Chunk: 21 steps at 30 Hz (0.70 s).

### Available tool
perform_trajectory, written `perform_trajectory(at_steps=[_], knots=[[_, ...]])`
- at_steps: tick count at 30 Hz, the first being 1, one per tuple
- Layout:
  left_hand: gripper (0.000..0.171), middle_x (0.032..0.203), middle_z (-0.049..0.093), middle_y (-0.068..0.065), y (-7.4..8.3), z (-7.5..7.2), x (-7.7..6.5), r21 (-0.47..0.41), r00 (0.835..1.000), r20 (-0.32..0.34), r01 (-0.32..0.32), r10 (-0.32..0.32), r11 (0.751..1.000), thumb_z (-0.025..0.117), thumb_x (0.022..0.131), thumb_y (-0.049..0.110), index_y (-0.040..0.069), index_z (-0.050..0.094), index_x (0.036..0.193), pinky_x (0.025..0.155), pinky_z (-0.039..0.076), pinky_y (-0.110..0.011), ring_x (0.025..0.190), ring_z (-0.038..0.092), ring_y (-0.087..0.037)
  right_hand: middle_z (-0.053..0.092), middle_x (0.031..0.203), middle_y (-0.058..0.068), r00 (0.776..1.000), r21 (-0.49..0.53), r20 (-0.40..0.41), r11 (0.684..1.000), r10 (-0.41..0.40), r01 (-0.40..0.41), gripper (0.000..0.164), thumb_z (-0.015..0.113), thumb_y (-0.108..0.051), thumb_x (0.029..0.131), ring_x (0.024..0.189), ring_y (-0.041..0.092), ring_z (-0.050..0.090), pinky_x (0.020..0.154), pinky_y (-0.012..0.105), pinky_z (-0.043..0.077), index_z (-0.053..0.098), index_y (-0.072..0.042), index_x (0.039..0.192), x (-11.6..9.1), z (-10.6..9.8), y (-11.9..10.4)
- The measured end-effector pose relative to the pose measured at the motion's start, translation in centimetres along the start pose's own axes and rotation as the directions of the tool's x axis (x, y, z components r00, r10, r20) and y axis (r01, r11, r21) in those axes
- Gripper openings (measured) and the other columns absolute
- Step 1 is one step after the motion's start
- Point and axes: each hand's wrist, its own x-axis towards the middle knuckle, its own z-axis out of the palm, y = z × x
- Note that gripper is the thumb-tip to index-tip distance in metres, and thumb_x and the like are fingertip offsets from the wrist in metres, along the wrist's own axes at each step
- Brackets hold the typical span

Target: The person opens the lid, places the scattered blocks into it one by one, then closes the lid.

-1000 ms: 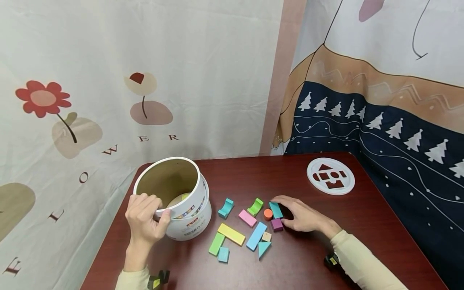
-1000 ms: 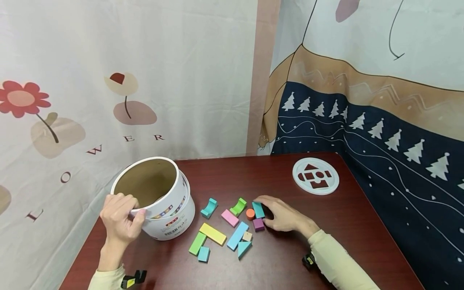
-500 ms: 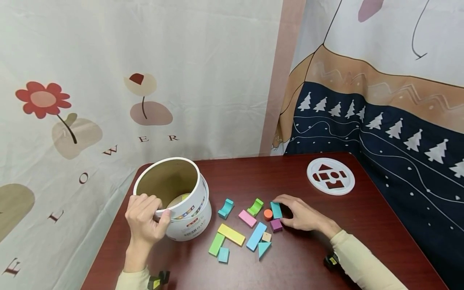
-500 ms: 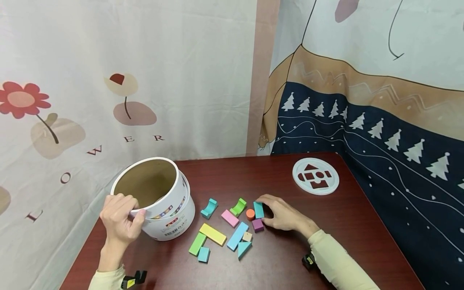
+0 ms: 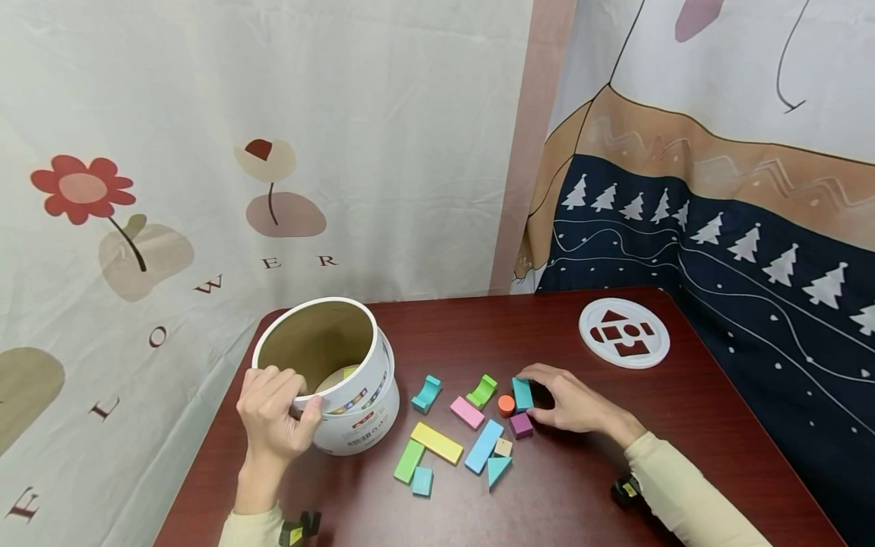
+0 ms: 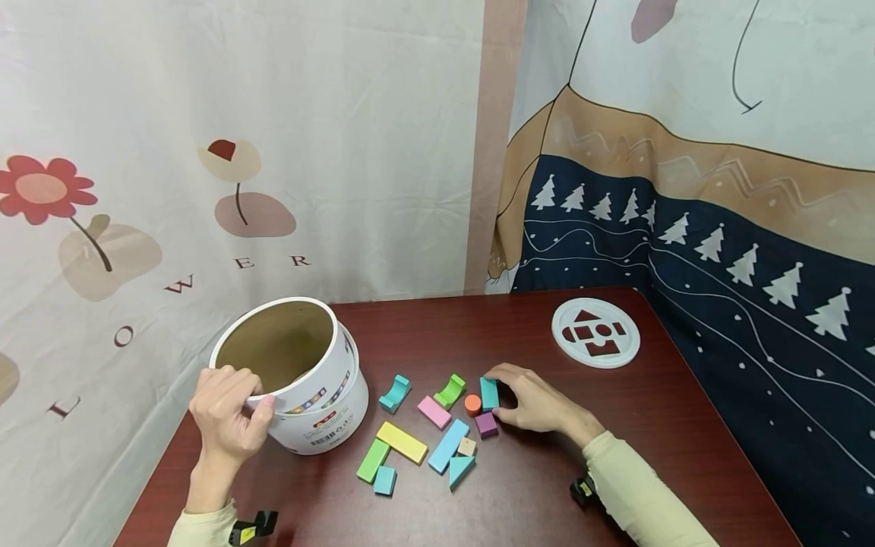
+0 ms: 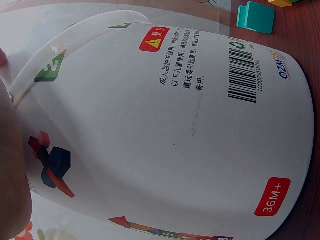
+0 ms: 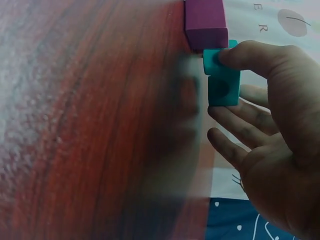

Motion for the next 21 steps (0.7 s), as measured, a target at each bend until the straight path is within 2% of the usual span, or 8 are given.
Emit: perform_trajectory(at_steps=[5,12,16,21], knots=[[0.027,0.049,0.027,0.006,0.1,0.0,0.2,-0.003,1.0,0.001,-0.001,0.001,1.0,0.052,0.067,0.029,0.013,0.037,0.051,0.054,0.023,-0.041,0.047,0.021,-0.017,0.058,0.138,0.0,1.0,0.001,-0.005,1.0,0.001,-0.001,0.059,0.08,-0.028,0.085,0.12,0.014,0.054,0.101,0.043,0.051,0.062,-0.012,0.139,0.2,-0.4,-0.3],[0.027,0.049,0.026,0.005,0.6,-0.2,0.9,-0.005,1.0,-0.006,-0.005,0.005,1.0,0.051,0.067,0.028,0.012,0.036,0.05,0.054,0.022,-0.041,0.047,0.02,-0.016,0.06,0.133,-0.005,0.999,0.013,-0.031,0.999,-0.044,0.044,0.058,0.08,-0.029,0.085,0.115,0.01,0.055,0.1,0.039,0.052,0.061,-0.013,0.138,0.9,-1.0,-0.7],[0.027,0.049,0.026,0.005,0.7,-0.2,1.0,-0.006,1.0,-0.005,-0.003,0.003,1.0,0.051,0.067,0.028,0.012,0.036,0.051,0.053,0.022,-0.041,0.047,0.02,-0.015,0.059,0.137,-0.002,0.998,0.012,-0.037,0.999,-0.042,0.043,0.06,0.079,-0.029,0.085,0.119,0.012,0.054,0.1,0.042,0.052,0.06,-0.012,0.14,1.4,-1.7,-1.4],[0.028,0.048,0.027,0.005,0.7,-0.2,1.0,-0.007,1.0,-0.008,-0.004,0.004,1.0,0.051,0.068,0.028,0.012,0.036,0.051,0.053,0.022,-0.042,0.047,0.02,-0.016,0.059,0.137,0.0,0.993,-0.006,-0.065,0.995,-0.098,0.097,0.06,0.078,-0.029,0.086,0.12,0.014,0.055,0.099,0.042,0.052,0.06,-0.011,0.14,2.2,-2.4,-2.3]])
